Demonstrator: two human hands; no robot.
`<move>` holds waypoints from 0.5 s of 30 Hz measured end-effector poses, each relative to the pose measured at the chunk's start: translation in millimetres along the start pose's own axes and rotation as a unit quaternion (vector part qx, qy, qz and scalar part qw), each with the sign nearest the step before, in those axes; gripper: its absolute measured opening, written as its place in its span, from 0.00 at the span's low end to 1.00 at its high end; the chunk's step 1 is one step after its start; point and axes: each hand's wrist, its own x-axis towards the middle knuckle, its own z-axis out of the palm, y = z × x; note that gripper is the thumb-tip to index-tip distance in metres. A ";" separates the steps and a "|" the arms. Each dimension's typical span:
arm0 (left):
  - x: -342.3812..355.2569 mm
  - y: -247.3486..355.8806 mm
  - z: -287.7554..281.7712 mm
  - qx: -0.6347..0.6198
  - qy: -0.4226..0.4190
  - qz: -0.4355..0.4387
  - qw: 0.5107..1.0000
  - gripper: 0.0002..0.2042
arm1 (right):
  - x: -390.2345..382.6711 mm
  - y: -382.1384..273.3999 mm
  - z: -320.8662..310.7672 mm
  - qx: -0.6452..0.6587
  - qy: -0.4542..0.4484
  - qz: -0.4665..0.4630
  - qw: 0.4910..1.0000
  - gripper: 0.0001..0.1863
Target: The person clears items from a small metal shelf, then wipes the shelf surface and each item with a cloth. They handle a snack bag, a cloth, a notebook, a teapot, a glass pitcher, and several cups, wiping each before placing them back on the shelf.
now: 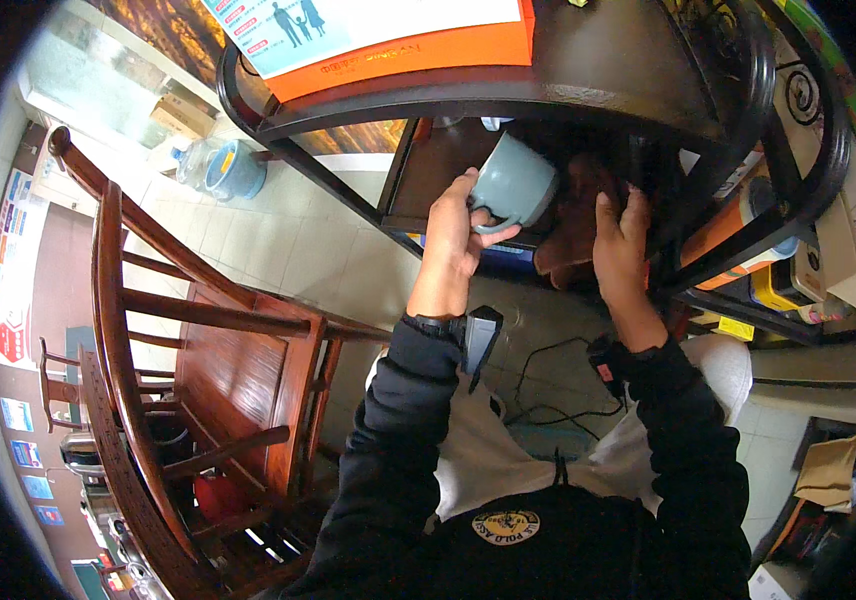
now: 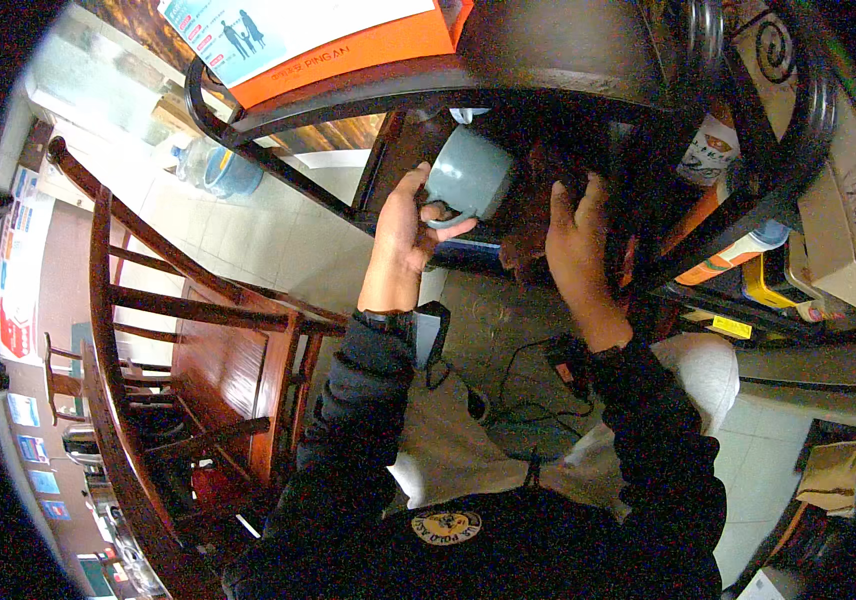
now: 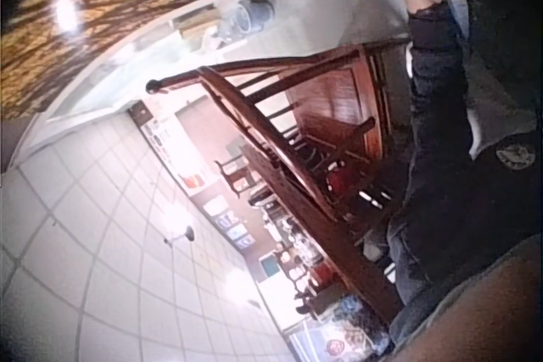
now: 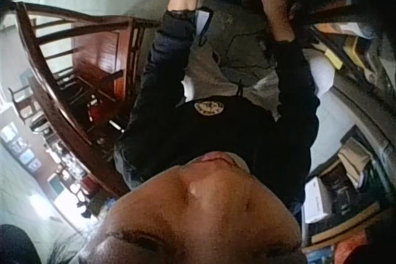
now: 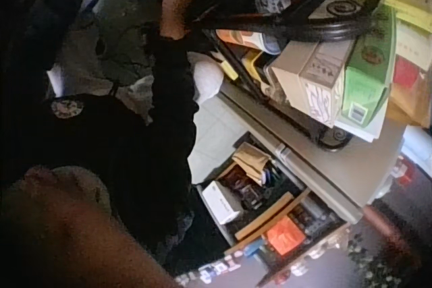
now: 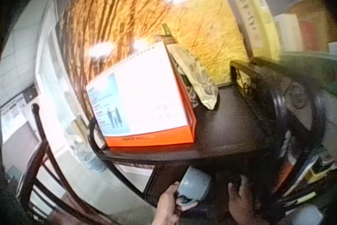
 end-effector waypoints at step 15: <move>-19.4 -16.6 19.7 0.093 -0.009 0.038 0.995 0.14 | -16.8 -25.0 19.7 -0.129 -0.071 -0.266 0.953 0.31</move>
